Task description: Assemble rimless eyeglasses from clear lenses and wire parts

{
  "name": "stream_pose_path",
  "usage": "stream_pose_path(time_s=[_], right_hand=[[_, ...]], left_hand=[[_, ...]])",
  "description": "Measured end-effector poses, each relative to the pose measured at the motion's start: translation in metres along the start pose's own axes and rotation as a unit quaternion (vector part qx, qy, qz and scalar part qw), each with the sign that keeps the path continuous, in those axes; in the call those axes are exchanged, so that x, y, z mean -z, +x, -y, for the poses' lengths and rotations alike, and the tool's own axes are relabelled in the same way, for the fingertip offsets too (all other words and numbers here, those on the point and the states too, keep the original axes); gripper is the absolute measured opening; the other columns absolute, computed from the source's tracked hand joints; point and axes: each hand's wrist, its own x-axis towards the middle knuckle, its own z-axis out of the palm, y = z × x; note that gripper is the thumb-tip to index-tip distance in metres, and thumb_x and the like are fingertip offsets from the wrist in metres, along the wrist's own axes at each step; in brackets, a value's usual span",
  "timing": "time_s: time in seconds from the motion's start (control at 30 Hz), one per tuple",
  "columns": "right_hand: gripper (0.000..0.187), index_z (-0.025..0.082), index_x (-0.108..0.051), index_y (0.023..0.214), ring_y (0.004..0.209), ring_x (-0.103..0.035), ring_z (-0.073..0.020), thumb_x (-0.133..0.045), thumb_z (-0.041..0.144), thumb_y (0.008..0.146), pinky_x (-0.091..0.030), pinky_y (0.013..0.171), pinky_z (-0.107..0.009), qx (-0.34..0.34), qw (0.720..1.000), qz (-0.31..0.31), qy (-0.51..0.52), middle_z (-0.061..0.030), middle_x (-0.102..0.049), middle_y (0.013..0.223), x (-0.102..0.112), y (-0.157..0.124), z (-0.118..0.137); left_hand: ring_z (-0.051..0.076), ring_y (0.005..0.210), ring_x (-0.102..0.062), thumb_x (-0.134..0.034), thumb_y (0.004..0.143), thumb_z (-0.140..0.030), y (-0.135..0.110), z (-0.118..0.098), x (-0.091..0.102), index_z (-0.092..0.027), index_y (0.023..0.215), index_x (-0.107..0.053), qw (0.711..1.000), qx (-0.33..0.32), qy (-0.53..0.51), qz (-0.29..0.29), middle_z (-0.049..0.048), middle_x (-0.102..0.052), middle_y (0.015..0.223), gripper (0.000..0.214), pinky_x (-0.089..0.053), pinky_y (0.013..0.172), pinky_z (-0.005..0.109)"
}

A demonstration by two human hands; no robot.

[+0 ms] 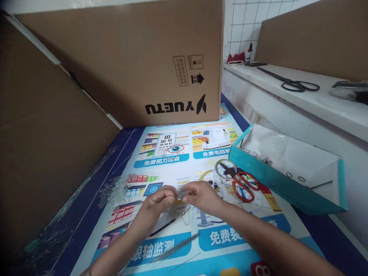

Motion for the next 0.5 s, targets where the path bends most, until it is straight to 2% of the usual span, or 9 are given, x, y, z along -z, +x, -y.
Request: stream_pose_path(time_s=[0.23,0.5], right_hand=[[0.028,0.019,-0.064,0.097,0.057,-0.050,-0.0097,-0.063,0.023,0.069,-0.039,0.052,-0.020,0.010,0.999,-0.011,-0.044,0.0016,-0.058,0.068,0.001,0.000,-0.001],[0.026,0.021,-0.063,0.097,0.058,-0.050,-0.0099,-0.062,0.027,0.073,-0.038,0.051,-0.020,0.015,0.997,-0.009,-0.080,0.0020,-0.058,0.068,0.001,-0.002,0.001]], left_hand=[[0.017,0.085,-0.048,-0.051,0.084,-0.025,0.002,-0.004,0.007,-0.016,0.071,-0.056,0.998,0.016,0.024,0.049,0.0047,-0.053,0.091,0.017,-0.037,0.074,0.026],[0.016,0.084,-0.046,-0.044,0.088,-0.028,0.000,0.006,0.006,-0.017,0.074,-0.048,1.000,0.016,0.008,0.018,0.0036,-0.051,0.090,0.018,-0.036,0.074,0.026]])
